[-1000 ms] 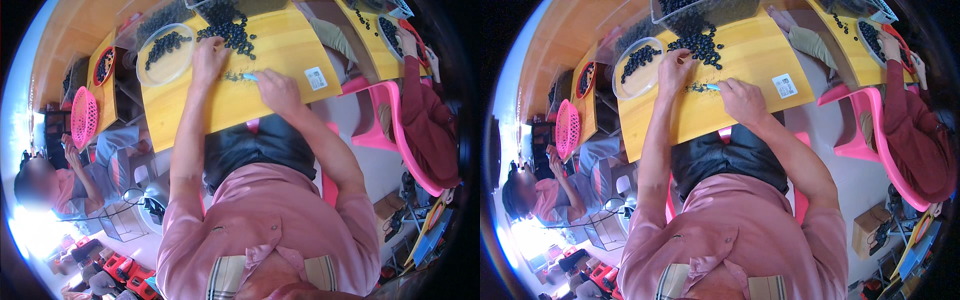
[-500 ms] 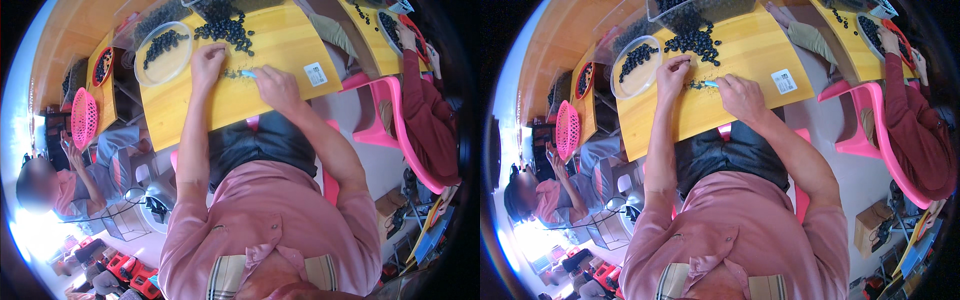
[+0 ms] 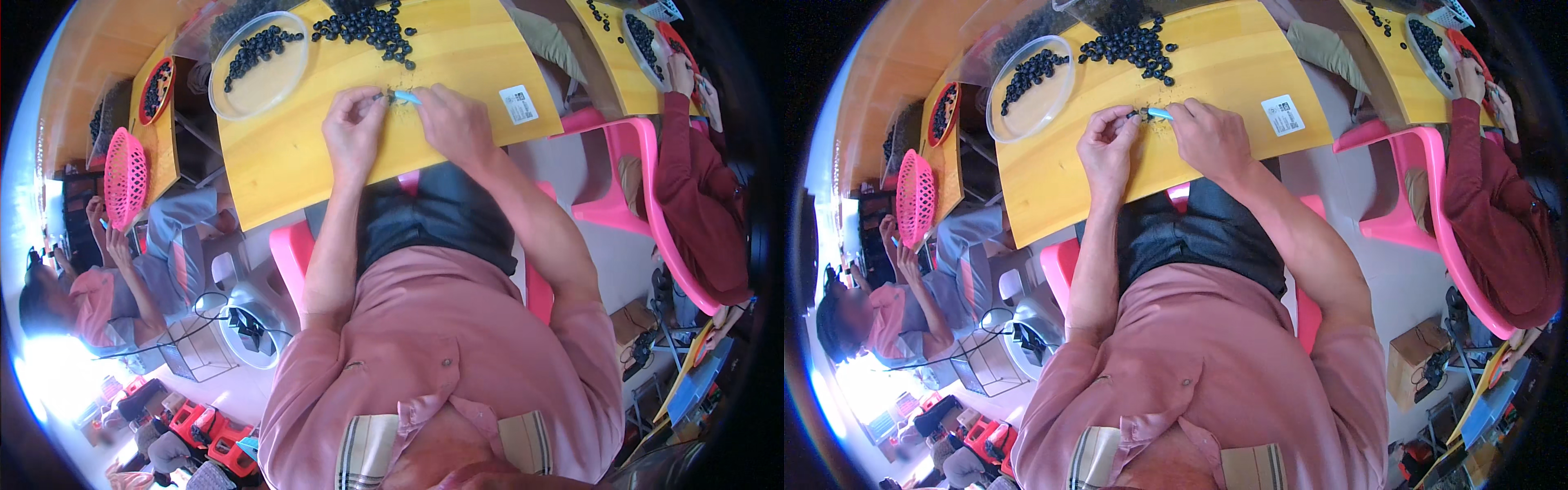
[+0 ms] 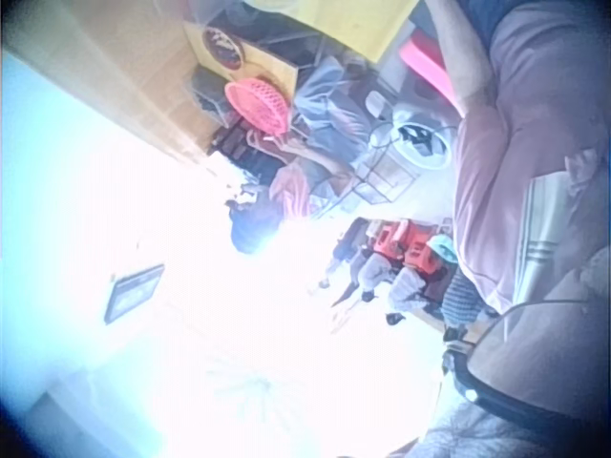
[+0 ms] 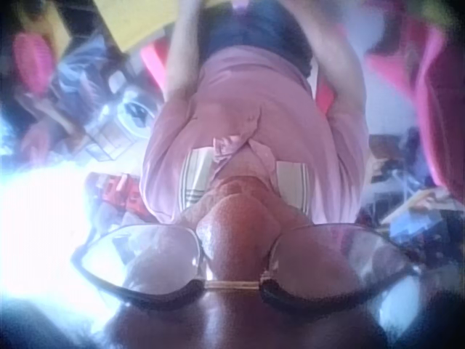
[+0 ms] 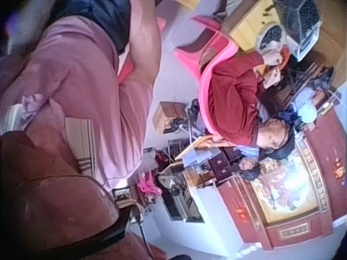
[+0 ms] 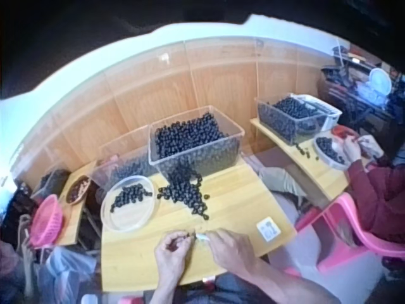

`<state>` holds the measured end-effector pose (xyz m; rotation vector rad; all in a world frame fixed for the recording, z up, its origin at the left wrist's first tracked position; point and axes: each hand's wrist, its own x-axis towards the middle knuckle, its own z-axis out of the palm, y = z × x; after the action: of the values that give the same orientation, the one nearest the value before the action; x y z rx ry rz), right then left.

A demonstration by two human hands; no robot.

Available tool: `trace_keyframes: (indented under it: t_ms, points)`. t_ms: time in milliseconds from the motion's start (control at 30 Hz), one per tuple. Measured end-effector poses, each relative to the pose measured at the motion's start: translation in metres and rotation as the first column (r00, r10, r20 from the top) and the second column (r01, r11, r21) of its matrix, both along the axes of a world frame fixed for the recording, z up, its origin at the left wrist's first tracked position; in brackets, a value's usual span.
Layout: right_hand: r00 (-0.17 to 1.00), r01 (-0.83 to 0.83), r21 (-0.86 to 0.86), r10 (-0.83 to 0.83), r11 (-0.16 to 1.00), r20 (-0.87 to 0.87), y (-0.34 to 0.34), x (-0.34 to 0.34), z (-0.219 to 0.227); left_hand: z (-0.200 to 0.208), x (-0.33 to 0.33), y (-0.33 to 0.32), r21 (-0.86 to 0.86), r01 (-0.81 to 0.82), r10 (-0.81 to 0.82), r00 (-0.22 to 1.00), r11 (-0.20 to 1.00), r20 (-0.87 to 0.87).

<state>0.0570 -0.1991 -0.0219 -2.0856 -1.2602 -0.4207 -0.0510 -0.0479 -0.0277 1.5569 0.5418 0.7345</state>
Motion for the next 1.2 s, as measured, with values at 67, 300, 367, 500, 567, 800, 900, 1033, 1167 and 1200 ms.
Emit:
trace_keyframes:
  t_ms: [67,300,367,500,567,800,900,1033,1167,1200]
  points:
    - [1.000,0.001,0.008,-0.001,1.000,-0.011,0.000,0.000,0.003,0.000,-0.001,0.001,0.038,-0.001,0.001,1.000,0.999,0.003]
    - [0.999,-0.025,0.076,0.023,0.997,0.037,-0.003,-0.002,0.005,0.004,0.001,-0.009,-0.019,0.023,-0.021,0.997,1.000,0.074]
    - [0.999,-0.025,0.070,0.021,0.997,0.047,-0.002,-0.003,0.006,0.005,0.001,-0.009,-0.013,0.030,-0.029,0.996,0.999,0.083]
    - [0.990,-0.061,0.055,0.054,0.997,0.128,-0.002,-0.003,0.006,0.008,-0.001,-0.009,0.060,0.032,-0.032,0.999,0.998,0.003]
    - [0.988,-0.067,0.051,0.059,0.996,0.145,-0.001,-0.002,0.004,0.006,-0.002,-0.008,0.089,0.031,-0.030,0.999,0.996,-0.016]
    - [0.987,-0.061,0.044,0.054,0.997,0.148,0.000,-0.002,0.003,0.003,-0.001,-0.006,0.170,0.030,-0.023,0.999,0.985,-0.041]
    - [0.988,-0.059,0.034,0.053,0.998,0.146,-0.001,-0.003,0.004,0.003,-0.002,-0.006,0.202,0.025,-0.015,0.999,0.979,-0.051]
    - [0.987,-0.056,0.047,0.049,0.997,0.152,0.000,-0.003,0.003,0.004,-0.002,-0.009,0.214,0.005,0.006,0.999,0.977,-0.053]
    - [0.987,-0.045,0.029,0.040,0.999,0.153,0.001,-0.004,0.002,0.002,-0.002,-0.008,0.197,0.003,0.005,0.999,0.980,-0.040]
    - [0.988,-0.042,0.026,0.038,0.999,0.149,0.000,-0.004,0.002,0.002,-0.002,-0.008,0.196,0.003,0.005,0.999,0.981,-0.044]
